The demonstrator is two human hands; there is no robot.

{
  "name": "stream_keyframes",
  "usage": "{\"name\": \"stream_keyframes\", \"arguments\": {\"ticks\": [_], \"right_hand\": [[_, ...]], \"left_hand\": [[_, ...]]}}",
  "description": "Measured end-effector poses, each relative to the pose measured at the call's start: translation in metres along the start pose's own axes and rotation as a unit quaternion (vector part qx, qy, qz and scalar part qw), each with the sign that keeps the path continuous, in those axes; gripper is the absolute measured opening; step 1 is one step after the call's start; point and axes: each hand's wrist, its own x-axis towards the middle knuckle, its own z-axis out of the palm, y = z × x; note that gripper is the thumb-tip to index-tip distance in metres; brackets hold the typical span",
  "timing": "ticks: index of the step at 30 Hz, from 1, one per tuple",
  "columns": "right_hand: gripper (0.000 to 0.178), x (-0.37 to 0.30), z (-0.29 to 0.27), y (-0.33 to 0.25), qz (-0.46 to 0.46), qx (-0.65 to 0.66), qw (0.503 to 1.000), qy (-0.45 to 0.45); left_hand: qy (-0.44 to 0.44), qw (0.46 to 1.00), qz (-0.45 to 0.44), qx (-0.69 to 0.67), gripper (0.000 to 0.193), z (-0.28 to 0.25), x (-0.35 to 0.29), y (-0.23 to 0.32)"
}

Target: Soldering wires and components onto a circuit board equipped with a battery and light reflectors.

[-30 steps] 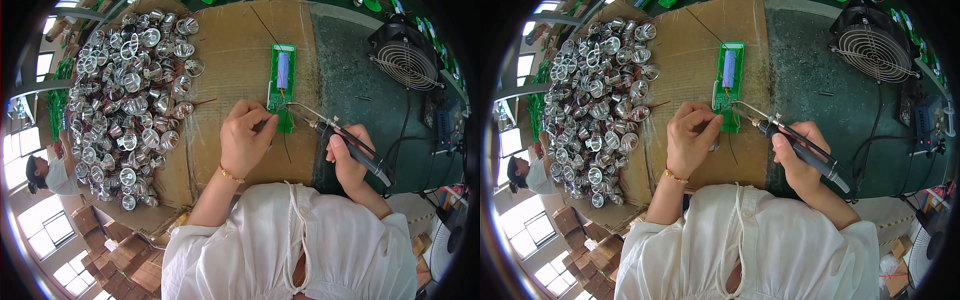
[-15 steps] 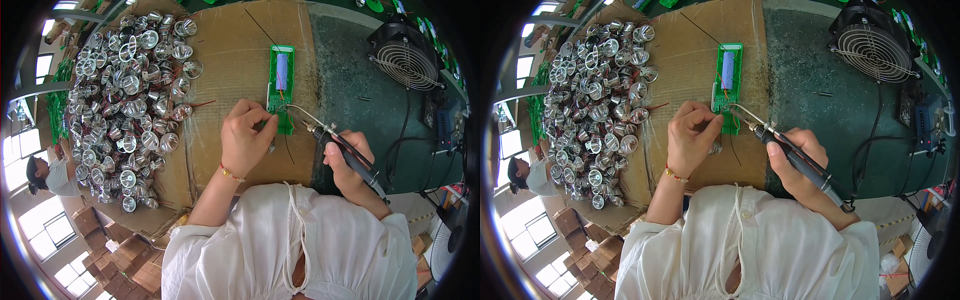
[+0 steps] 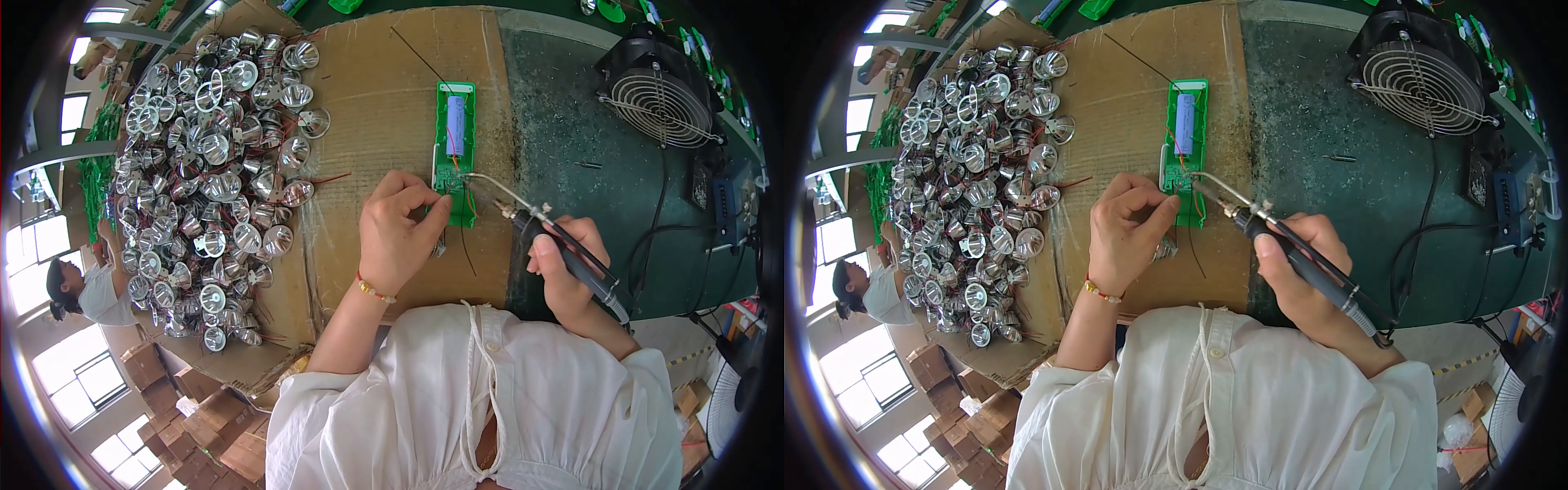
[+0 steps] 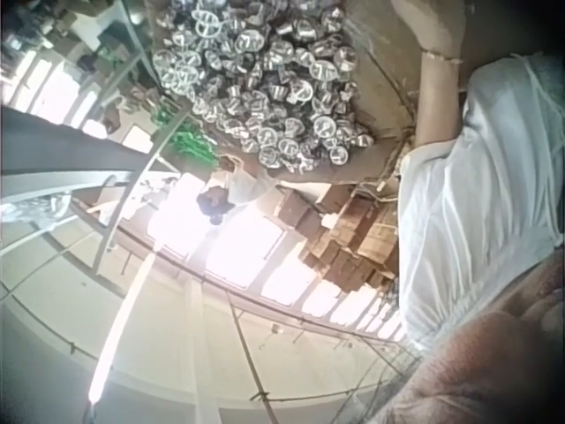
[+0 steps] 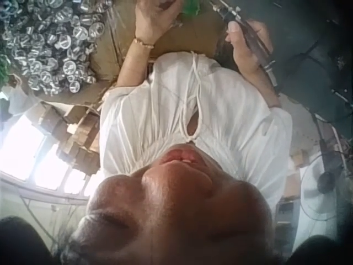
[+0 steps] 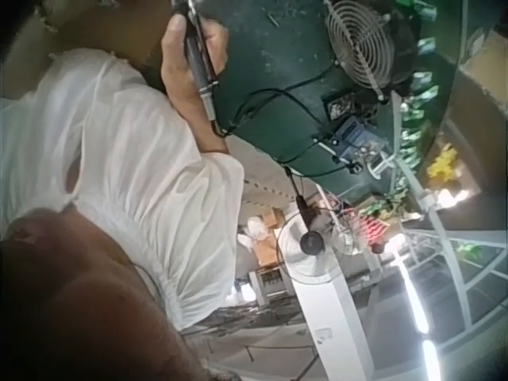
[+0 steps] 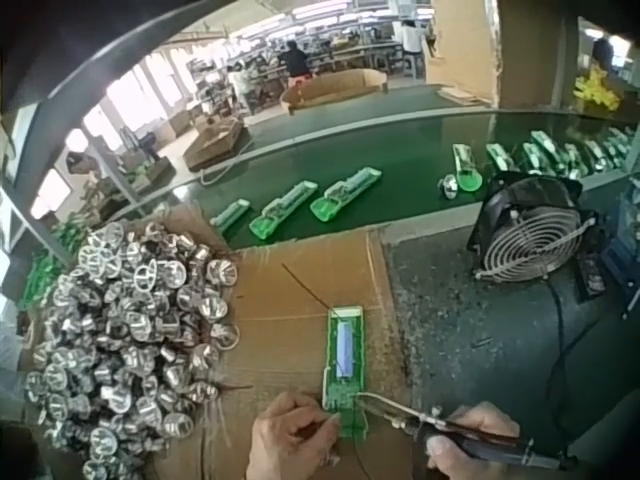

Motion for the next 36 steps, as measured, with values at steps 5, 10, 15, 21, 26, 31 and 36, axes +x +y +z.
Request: {"name": "stream_keyframes", "arguments": {"ticks": [5,10,15,21,26,31,36], "right_hand": [[0.015,-0.004,-0.011,-0.007,0.008,0.041,0.998,0.048],[0.016,-0.011,-0.028,0.009,-0.009,-0.058,0.994,0.089],[0.020,0.004,-0.035,-0.010,0.036,-0.013,0.998,0.051],[0.020,0.007,-0.048,0.017,0.017,-0.009,0.994,0.109],[0.020,0.015,-0.050,0.010,0.032,-0.006,0.994,0.100],[0.019,0.019,-0.054,0.009,0.006,0.003,0.994,0.106],[0.015,0.019,-0.045,0.013,-0.006,-0.015,0.995,0.097]], "left_hand": [[0.000,1.000,0.016,0.015,0.008,-0.001,0.000,0.001],[-0.048,0.999,-0.011,0.022,0.011,0.002,-0.001,0.014],[0.023,0.997,0.066,0.021,0.012,-0.002,-0.009,-0.006],[0.043,0.995,0.065,0.062,0.016,-0.021,0.006,0.024],[-0.225,0.942,-0.007,0.248,0.019,-0.021,0.029,0.017],[-0.124,0.972,0.099,0.171,0.020,0.028,0.145,0.037],[-0.115,0.961,0.169,0.185,0.018,0.073,0.278,0.042]]}}
